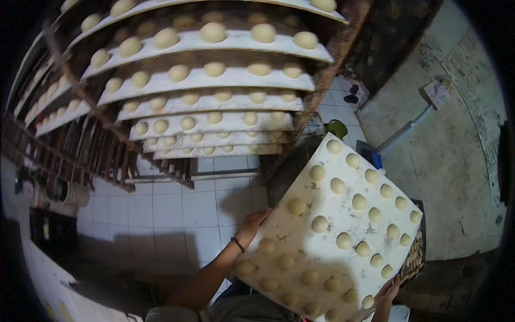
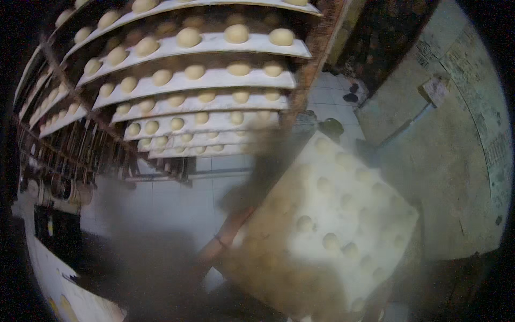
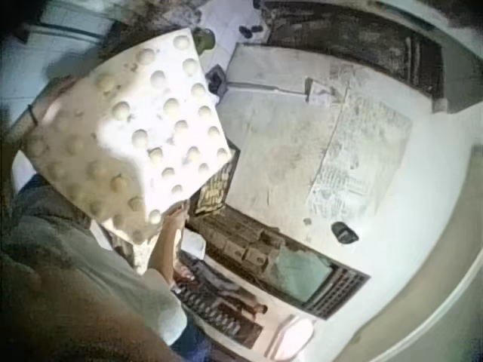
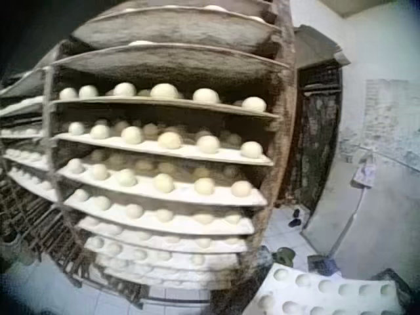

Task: The person shapes dough balls and places them onto a large wooden tray, then carries the tray to a cooling rack and slides it into a slot.

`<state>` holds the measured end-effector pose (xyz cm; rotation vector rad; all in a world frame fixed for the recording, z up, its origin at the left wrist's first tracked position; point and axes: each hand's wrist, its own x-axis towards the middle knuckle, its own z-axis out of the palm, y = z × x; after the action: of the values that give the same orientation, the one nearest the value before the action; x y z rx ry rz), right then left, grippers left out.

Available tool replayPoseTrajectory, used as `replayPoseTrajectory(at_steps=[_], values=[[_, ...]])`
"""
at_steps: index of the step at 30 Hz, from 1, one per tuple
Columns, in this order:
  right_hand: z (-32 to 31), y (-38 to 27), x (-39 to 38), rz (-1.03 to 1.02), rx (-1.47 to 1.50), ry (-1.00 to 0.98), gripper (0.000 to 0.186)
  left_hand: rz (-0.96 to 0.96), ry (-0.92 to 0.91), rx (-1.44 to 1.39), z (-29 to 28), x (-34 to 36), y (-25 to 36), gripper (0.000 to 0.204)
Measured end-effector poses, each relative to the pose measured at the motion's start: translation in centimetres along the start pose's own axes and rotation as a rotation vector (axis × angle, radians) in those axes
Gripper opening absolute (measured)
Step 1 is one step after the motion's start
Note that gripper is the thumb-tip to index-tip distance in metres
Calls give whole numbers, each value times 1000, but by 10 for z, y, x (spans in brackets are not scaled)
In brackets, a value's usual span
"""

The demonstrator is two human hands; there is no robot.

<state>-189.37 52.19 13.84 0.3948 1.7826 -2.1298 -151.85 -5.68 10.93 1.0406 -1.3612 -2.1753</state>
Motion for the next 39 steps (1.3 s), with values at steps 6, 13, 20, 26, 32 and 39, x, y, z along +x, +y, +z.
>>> replayPoseTrajectory(at_steps=[6, 13, 20, 26, 32, 39], values=[[-62, 62, -23, -88, -162, 30, 23, -180, 198, -281, -61, -153, -84, 50], [132, 195, -56, 103, -68, -275, 26, -118, 641, -271, -199, -234, -135, 57], [218, 301, -50, -1, -299, -249, 20, -28, 890, -187, -282, -273, -152, 57], [272, 394, 18, 95, -238, -272, 29, -54, 980, -76, -330, -232, -162, 56], [342, 439, 6, 116, -392, -321, 33, -34, 995, -294, -369, -201, -185, 52], [385, 444, 41, 160, -461, -336, 44, 4, 913, -231, -390, -130, -187, 49]])
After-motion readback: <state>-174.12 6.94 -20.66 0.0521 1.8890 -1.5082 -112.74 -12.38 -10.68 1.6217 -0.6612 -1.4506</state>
